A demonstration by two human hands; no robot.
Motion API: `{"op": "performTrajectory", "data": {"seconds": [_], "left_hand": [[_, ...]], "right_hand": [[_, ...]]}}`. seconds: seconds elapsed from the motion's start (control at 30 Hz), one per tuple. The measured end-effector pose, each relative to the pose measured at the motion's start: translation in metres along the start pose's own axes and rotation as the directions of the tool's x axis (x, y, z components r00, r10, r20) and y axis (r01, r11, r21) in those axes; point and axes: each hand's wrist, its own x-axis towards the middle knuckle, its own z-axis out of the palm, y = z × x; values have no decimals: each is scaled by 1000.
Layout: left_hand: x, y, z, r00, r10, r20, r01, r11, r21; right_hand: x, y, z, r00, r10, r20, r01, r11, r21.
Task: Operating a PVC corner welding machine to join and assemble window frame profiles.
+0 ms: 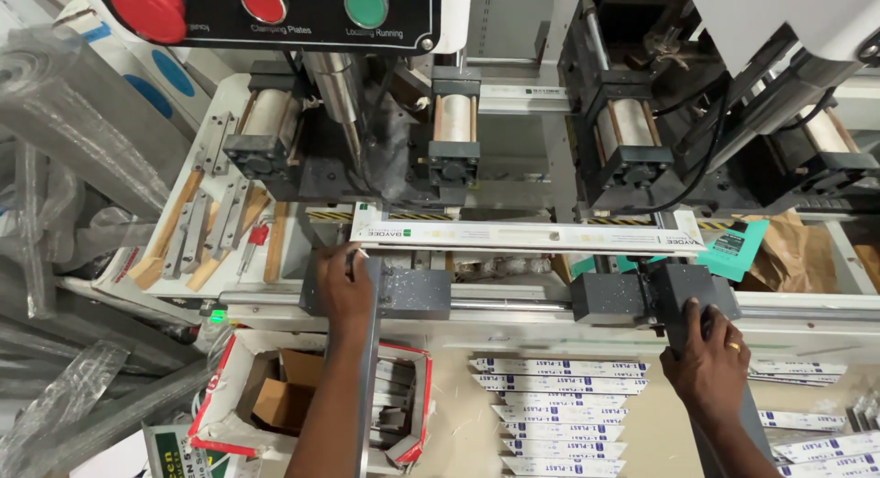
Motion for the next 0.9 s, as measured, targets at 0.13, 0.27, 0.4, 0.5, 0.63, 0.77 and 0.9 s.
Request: {"op": "performTrajectory", "data": {"seconds": [0.13,0.27,0.4,0.5,0.63,0.77,0.9], "left_hand": [[0,-7,0,966,-257,-40,252,962,-109],[-3,-15,1,900,-397,-181,361,911,-201],[-39,-65,20,858,-444,-259,243,793,-558],[-64,-102,31,861,-356,-362,80,799,-596],[-99,-35,70,993,48,107,53,629,-776],[-142,111,70,813,505,290,46,441,-896],[-151,299,16,478,828,293,49,307,-950]], "right_hand": [[0,-2,-3,1000,-8,-15,9,1000,28],[2,-7,-10,1000,0,-14,0,999,35],[3,-10,-8,998,16,-60,-10,996,93],[-2,-7,6,992,68,-106,-53,989,141],[-8,-4,15,987,108,-123,-84,979,185],[3,-14,3,995,88,-38,-85,994,71],[-4,-24,-7,993,114,18,-115,991,71]]}}
